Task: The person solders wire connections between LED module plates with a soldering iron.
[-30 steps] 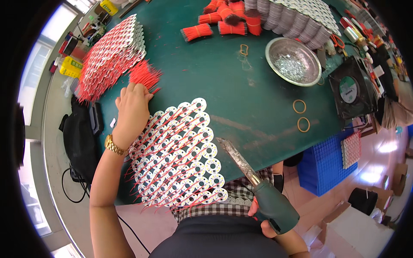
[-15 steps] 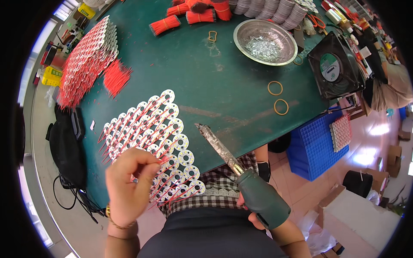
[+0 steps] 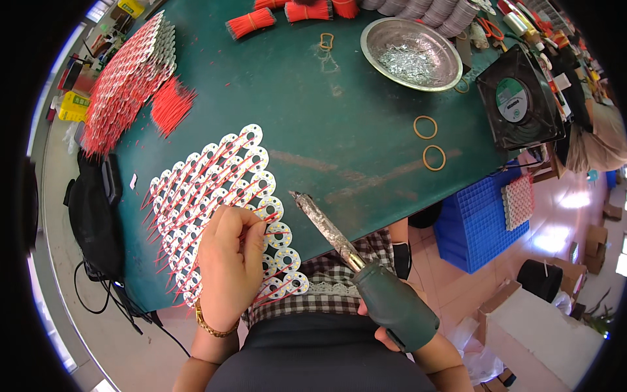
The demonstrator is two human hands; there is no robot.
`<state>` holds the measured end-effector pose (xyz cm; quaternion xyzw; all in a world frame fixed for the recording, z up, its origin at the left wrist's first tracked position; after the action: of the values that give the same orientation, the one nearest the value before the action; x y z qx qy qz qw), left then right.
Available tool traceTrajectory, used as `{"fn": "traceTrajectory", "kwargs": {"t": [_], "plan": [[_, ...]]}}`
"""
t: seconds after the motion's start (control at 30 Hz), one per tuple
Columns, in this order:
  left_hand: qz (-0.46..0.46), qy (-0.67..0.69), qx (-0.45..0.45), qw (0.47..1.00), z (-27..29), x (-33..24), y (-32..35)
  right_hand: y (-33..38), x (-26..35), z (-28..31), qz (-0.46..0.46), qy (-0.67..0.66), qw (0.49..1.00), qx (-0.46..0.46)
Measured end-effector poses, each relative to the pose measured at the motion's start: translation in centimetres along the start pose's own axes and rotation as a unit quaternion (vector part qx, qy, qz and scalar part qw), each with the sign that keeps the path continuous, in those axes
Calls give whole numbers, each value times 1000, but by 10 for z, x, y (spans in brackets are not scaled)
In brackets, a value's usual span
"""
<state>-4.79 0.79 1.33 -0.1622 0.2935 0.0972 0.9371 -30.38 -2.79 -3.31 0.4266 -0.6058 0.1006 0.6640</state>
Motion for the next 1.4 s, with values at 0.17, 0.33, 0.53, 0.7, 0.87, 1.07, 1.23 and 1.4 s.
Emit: {"fn": "traceTrajectory", "kwargs": {"t": [0.17, 0.33, 0.53, 0.7, 0.87, 1.07, 1.23, 1.4], "plan": [[-33, -13, 16, 999, 2, 0, 1, 2, 3, -1, 2, 60, 998, -18], [-46, -11, 29, 998, 3, 0, -1, -3, 9, 0, 145, 71, 986, 41], [-49, -23, 55, 997, 2, 3, 2, 0, 15, 0, 55, 108, 993, 16], [-65, -93, 81, 990, 0, -7, 0, 0, 17, -1, 143, 90, 986, 5], [-27, -59, -14, 998, 12, -4, -2, 2, 4, 5, 66, 96, 993, 26], [35, 45, -13, 998, 6, 3, -3, 0, 18, -2, 109, 106, 988, 32], [68, 49, -28, 996, 3, 8, 1, 6, 11, -1, 10, 78, 994, 73], [48, 58, -32, 997, 2, 10, 0, 12, -5, 1, -26, -20, 998, 58]]}}
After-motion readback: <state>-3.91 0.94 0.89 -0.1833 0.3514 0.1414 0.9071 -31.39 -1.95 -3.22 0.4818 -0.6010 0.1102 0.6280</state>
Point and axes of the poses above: each hand's wrist, its own y-axis away from the middle knuckle, its own z-axis out of the back of the hand, x = y × z, the point moved 4 cm from there along -y, towards the middle knuckle, and after that the axes turned 8 degrees about -z, right-handed, at the moved point
